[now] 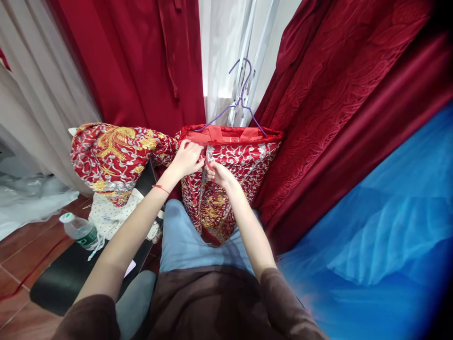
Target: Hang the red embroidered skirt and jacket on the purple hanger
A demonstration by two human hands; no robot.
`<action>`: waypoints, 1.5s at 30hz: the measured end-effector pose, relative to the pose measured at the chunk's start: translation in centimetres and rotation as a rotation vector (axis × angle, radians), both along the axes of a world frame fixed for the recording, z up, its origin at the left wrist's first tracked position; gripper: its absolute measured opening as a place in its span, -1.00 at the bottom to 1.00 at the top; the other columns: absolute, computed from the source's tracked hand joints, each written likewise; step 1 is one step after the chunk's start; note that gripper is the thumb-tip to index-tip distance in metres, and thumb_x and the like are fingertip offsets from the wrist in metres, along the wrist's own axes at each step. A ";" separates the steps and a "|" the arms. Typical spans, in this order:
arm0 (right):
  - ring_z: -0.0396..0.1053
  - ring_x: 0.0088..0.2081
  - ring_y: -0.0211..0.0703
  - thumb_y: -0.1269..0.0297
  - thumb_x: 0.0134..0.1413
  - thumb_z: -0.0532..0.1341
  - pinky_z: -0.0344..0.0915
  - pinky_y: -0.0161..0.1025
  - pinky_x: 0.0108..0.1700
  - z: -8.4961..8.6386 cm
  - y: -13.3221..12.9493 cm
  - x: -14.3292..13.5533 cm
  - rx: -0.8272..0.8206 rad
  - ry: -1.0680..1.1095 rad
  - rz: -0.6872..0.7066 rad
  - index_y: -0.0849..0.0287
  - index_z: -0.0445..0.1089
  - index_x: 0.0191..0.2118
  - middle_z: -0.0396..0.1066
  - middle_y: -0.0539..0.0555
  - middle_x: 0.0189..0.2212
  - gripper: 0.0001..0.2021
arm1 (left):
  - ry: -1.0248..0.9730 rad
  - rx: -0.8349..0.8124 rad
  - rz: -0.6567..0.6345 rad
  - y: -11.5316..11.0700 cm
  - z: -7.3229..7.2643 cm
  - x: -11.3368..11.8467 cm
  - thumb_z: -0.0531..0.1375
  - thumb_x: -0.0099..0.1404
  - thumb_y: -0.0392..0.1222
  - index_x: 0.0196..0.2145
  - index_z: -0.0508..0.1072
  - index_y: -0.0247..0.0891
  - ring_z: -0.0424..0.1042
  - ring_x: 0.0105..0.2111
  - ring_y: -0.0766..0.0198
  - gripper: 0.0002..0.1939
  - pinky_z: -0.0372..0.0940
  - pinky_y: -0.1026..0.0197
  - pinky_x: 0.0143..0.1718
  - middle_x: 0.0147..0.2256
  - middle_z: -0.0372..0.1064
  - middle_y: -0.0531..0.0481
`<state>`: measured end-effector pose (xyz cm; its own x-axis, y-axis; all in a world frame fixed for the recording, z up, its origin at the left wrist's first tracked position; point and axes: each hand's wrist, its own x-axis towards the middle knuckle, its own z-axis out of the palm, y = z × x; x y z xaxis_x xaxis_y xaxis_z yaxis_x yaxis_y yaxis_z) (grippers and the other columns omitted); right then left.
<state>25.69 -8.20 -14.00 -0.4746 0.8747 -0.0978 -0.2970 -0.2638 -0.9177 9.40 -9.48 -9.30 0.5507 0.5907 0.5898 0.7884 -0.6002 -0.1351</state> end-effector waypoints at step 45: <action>0.09 0.26 0.35 0.21 0.17 0.15 -0.06 0.31 0.20 5.0 0.2 10.8 1.438 -1.470 -0.828 0.16 0.40 0.04 0.28 0.35 0.19 -0.66 | 0.034 0.098 0.319 1.3 0.1 -3.8 -0.01 0.39 -0.16 -0.09 0.49 -0.34 0.47 -0.35 0.03 -0.66 0.21 -0.04 0.01 -0.46 0.50 -0.17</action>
